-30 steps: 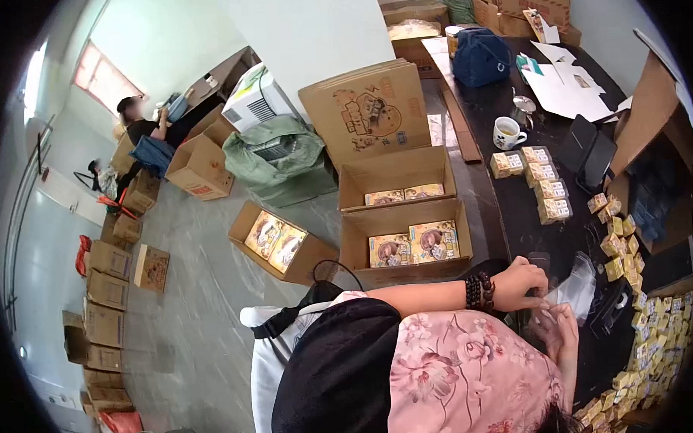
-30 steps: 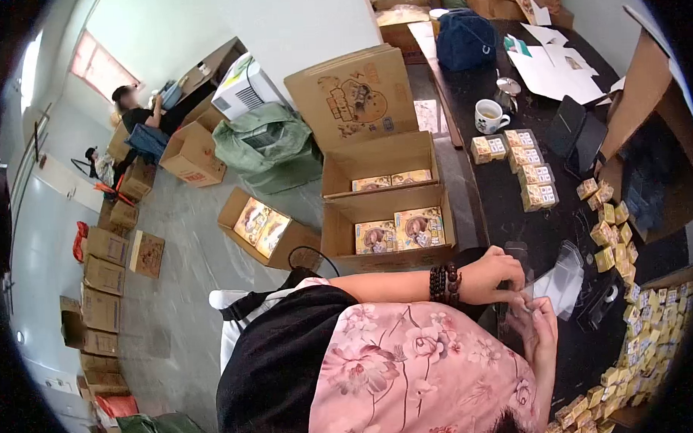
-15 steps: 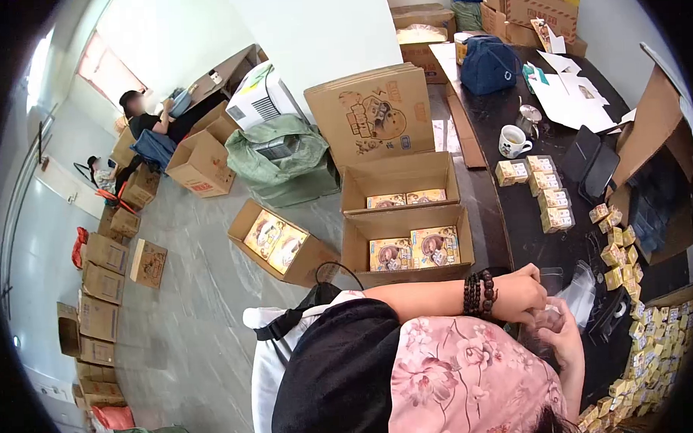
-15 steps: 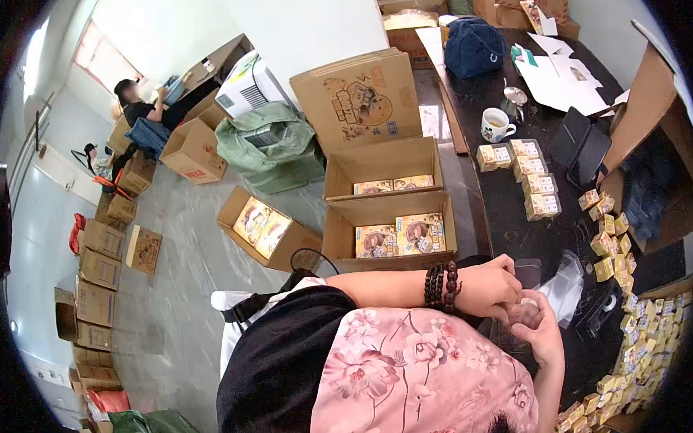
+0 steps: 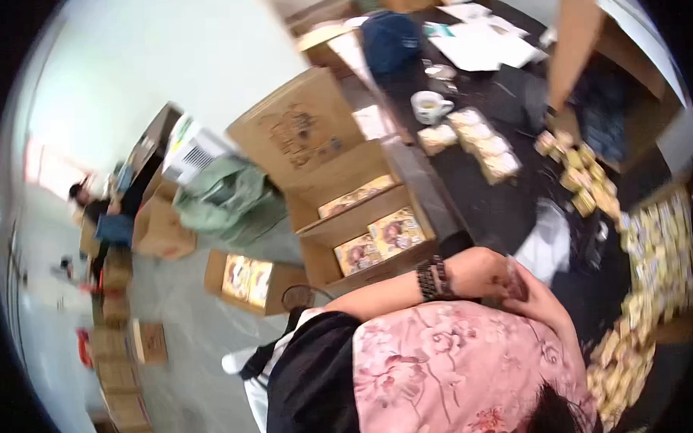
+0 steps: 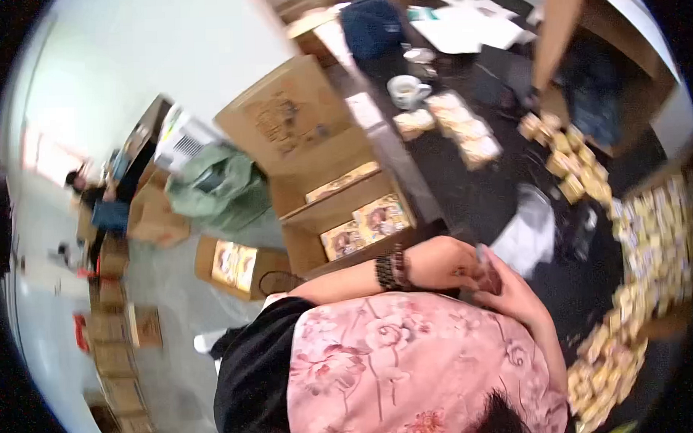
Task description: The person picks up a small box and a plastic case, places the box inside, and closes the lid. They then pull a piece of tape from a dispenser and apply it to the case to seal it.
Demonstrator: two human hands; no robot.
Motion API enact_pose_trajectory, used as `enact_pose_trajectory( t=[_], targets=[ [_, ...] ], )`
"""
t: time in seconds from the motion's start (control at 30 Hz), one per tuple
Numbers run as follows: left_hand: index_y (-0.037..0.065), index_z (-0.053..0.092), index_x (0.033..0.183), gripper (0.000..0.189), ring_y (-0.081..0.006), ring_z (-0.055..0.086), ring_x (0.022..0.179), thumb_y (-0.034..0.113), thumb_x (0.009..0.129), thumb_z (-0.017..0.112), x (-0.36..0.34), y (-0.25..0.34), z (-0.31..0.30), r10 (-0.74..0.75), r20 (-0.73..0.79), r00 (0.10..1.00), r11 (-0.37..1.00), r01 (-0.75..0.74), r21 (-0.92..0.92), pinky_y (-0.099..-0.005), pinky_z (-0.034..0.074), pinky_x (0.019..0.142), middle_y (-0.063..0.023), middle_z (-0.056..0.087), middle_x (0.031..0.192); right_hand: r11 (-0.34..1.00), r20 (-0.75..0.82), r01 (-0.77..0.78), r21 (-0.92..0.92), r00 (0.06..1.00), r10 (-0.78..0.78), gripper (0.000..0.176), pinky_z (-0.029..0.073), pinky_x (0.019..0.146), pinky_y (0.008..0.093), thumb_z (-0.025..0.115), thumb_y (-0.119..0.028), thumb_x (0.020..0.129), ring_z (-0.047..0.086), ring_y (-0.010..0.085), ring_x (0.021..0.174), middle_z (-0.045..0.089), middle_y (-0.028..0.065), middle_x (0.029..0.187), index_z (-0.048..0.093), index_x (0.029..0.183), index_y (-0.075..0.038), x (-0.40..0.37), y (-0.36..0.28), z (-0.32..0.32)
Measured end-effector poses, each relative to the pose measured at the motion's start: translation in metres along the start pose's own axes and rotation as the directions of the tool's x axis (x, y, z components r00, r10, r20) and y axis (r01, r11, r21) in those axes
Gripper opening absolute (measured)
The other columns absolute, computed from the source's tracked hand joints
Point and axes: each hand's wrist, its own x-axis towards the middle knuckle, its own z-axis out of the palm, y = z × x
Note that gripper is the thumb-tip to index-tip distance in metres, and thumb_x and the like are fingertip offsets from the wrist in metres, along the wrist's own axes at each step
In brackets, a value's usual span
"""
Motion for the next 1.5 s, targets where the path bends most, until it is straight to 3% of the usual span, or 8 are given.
enact_pose_trajectory(
  t=[0.17,0.27,0.43,0.5,0.97,1.2,1.33,1.5],
  targets=[
    [-0.001,0.065,0.115,0.027,-0.0127,0.063,0.094,0.005,0.089,0.065,0.013,0.005,0.003,-0.065,0.436,0.897,0.909,0.234,-0.345,-0.0279,0.051,0.081,-0.0128,0.069,0.108,0.957,0.122,0.117,-0.264,0.989,-0.087,0.071,0.045,0.095,0.0317,0.068,-0.034,0.09,0.057,0.0222,0.114,0.058,0.0164,0.129,0.038,0.143,0.0,-0.014,0.015,-0.013],
    [-0.004,0.054,0.129,0.034,-0.0142,0.059,0.11,0.003,0.096,0.055,0.003,-0.018,0.032,-0.131,0.562,0.817,0.55,0.531,-0.644,-0.0275,0.046,0.095,-0.0111,0.067,0.115,0.913,-0.293,0.169,-0.371,0.912,-0.287,0.051,0.047,0.095,0.0344,0.069,-0.022,0.089,0.06,0.0232,0.108,0.058,0.0147,0.124,0.052,0.134,-0.005,-0.035,-0.003,-0.039],
    [-0.006,0.044,0.135,0.04,-0.0101,0.057,0.108,0.002,0.097,0.052,0.006,-0.03,0.03,-0.119,0.54,0.833,0.597,0.495,-0.631,-0.024,0.045,0.096,-0.0114,0.065,0.118,0.863,-0.869,-0.106,-0.494,0.09,-0.487,0.027,0.052,0.081,0.0348,0.07,-0.011,0.082,0.064,0.0268,0.09,0.062,0.0137,0.108,0.063,0.106,0.0,-0.065,0.043,-0.181],
    [-0.006,0.044,0.136,0.041,-0.0105,0.058,0.108,0.002,0.097,0.054,0.006,-0.027,0.025,-0.227,0.554,0.801,0.439,0.592,-0.676,-0.0238,0.045,0.095,-0.012,0.066,0.118,0.728,-0.848,-0.496,-0.473,0.031,-0.53,0.033,0.048,0.09,0.0393,0.07,-0.013,0.082,0.059,0.0327,0.101,0.061,0.0158,0.112,0.062,0.112,-0.003,-0.081,0.065,-0.235],
    [-0.005,0.051,0.129,0.039,-0.0202,0.063,0.108,-0.006,0.09,0.059,0.028,-0.016,0.02,-0.405,0.215,0.889,0.438,0.395,-0.808,-0.0295,0.045,0.098,-0.0163,0.067,0.112,0.204,-0.559,-0.553,-0.808,0.609,-0.563,0.066,0.033,0.106,0.0438,0.063,-0.007,0.08,0.043,0.0287,0.126,0.05,0.0052,0.137,0.04,0.141,-0.013,-0.008,0.048,-0.317],
    [-0.005,0.051,0.129,0.039,-0.0191,0.063,0.106,-0.004,0.091,0.059,0.029,-0.009,0.007,-0.44,0.045,0.897,0.5,0.287,-0.817,-0.0307,0.044,0.099,-0.0169,0.067,0.111,0.269,-0.674,-0.67,-0.692,0.467,-0.573,0.06,0.038,0.103,0.0403,0.072,-0.009,0.077,0.047,0.0299,0.121,0.052,0.011,0.127,0.049,0.133,-0.014,-0.038,0.033,-0.298],
    [-0.005,0.043,0.135,0.049,-0.0218,0.058,0.113,0.006,0.091,0.062,0.041,-0.012,0.008,-0.424,-0.035,0.905,0.595,0.25,-0.764,-0.0344,0.041,0.103,-0.019,0.062,0.121,0.611,-0.574,-0.031,-0.791,0.381,-0.725,0.054,0.044,0.096,0.0401,0.061,0.007,0.077,0.049,0.0349,0.118,0.046,0.0126,0.127,0.052,0.127,-0.012,-0.063,-0.014,-0.179],
    [-0.001,0.016,0.149,0.096,-0.0264,0.041,0.132,0.012,0.077,0.079,0.081,0.007,0.025,-0.115,-0.175,0.978,0.736,-0.034,-0.676,-0.038,0.03,0.112,-0.0196,0.043,0.14,0.49,-0.338,0.394,-0.778,0.394,-0.855,0.056,0.049,0.091,0.0337,0.057,0.015,0.08,0.054,0.0285,0.116,0.036,0.0162,0.139,0.054,0.126,-0.016,-0.038,-0.016,-0.06]
  ],
)
